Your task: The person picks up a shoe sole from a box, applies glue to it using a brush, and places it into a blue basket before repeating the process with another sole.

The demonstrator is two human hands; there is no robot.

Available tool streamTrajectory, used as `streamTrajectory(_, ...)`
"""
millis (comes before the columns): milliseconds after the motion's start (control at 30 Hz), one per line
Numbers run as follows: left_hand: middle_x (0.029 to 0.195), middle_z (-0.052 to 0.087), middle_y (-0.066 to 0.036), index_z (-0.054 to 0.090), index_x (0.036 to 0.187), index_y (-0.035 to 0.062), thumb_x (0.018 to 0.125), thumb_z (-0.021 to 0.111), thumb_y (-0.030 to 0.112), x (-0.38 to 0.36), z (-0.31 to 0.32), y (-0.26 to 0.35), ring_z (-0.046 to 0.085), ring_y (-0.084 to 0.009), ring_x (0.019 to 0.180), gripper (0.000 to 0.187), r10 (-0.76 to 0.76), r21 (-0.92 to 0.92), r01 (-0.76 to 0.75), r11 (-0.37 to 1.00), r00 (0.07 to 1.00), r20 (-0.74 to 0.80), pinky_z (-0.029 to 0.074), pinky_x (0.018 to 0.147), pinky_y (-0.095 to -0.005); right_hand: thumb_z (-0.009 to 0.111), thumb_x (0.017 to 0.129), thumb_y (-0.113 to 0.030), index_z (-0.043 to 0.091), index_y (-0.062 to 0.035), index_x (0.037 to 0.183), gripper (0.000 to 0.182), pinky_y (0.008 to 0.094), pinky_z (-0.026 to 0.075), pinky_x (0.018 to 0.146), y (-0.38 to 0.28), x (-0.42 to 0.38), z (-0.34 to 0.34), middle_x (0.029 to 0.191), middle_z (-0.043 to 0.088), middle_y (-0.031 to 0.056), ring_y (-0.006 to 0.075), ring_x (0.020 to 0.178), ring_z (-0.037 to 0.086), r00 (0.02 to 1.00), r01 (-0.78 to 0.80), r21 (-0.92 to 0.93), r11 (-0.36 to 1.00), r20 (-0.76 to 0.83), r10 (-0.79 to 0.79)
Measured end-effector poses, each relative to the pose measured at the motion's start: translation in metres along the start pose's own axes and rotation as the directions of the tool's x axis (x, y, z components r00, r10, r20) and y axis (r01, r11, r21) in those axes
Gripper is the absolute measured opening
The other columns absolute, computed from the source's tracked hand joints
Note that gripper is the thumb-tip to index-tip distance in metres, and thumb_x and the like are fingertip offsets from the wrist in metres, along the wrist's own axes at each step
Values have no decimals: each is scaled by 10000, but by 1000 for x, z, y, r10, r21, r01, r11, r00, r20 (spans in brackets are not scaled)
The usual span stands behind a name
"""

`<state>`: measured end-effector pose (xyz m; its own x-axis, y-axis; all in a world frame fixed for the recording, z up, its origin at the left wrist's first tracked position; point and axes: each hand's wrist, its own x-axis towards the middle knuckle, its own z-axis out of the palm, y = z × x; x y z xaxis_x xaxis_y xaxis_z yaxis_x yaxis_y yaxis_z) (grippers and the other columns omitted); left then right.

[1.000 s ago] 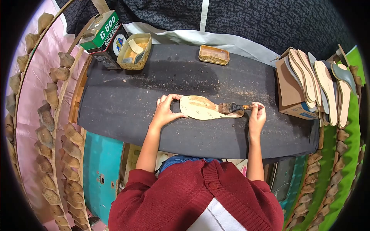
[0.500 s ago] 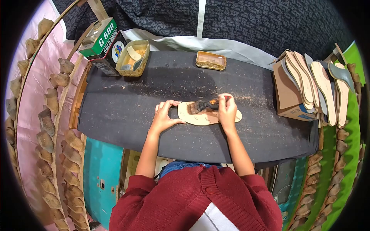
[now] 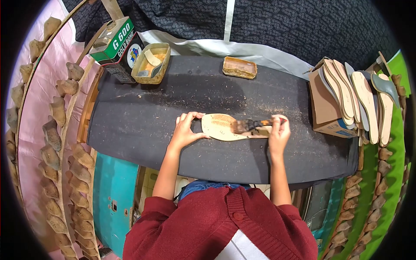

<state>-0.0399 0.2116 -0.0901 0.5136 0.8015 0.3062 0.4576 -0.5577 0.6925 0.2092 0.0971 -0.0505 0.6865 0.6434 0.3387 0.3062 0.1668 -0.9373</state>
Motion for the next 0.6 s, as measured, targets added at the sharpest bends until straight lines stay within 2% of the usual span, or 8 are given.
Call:
streamTrajectory(67, 991, 557, 22, 506, 1002, 128, 427, 792, 372, 0, 0, 0, 454, -197, 920, 687, -1, 11, 1, 1000, 1000, 1, 306, 840, -335, 454, 872, -100, 501, -11, 883, 101, 201, 388, 670, -7, -6, 21, 800, 519, 19, 68, 739, 468, 996, -51, 56, 997, 75, 47)
streamTrajectory(167, 1046, 570, 19, 460, 954, 110, 433, 798, 351, 1, 0, 0, 451, -200, 939, 667, 0, 16, 0, 1000, 1000, 23, 293, 848, -341, 461, 871, -112, 497, -8, 882, 111, 204, 391, 634, 4, -11, 51, 753, 515, 7, 64, 705, 465, 992, 11, 127, 992, 125, -27)
streamTrajectory(267, 1046, 572, 21, 460, 950, 107, 435, 797, 348, 1, -1, 2, 453, -199, 935, 661, 1, 17, -2, 1000, 1000, 27, 294, 849, -341, 470, 868, -122, 486, 2, 877, 126, 210, 383, 573, 17, -16, 59, 702, 503, -5, 58, 639, 443, 985, 49, 12, 999, 165, -51)
streamTrajectory(333, 1045, 572, 22, 462, 949, 106, 436, 797, 347, 1, -1, 2, 453, -198, 935, 659, -4, 19, 4, 1000, 1000, 30, 294, 849, -340, 441, 879, -104, 489, -7, 890, 108, 209, 393, 702, 16, -16, 49, 812, 517, 19, 75, 757, 480, 979, -81, 61, 995, 193, 68)
streamTrajectory(467, 1042, 573, 24, 468, 949, 105, 437, 797, 341, 1, -1, 2, 452, -196, 931, 654, -6, 20, 5, 1000, 1000, 20, 300, 846, -332, 456, 873, -116, 492, -5, 890, 118, 205, 390, 652, 15, -11, 9, 782, 519, 18, 75, 719, 469, 994, -57, -26, 998, 94, 59)
streamTrajectory(600, 1039, 573, 27, 471, 954, 106, 439, 797, 335, 0, 0, 0, 451, -196, 925, 650, -15, 12, 14, 1000, 1000, 21, 302, 848, -330, 450, 877, -111, 497, -3, 899, 120, 204, 390, 671, 18, -5, -35, 802, 517, 23, 69, 744, 470, 1000, -14, -67, 998, 4, 15)
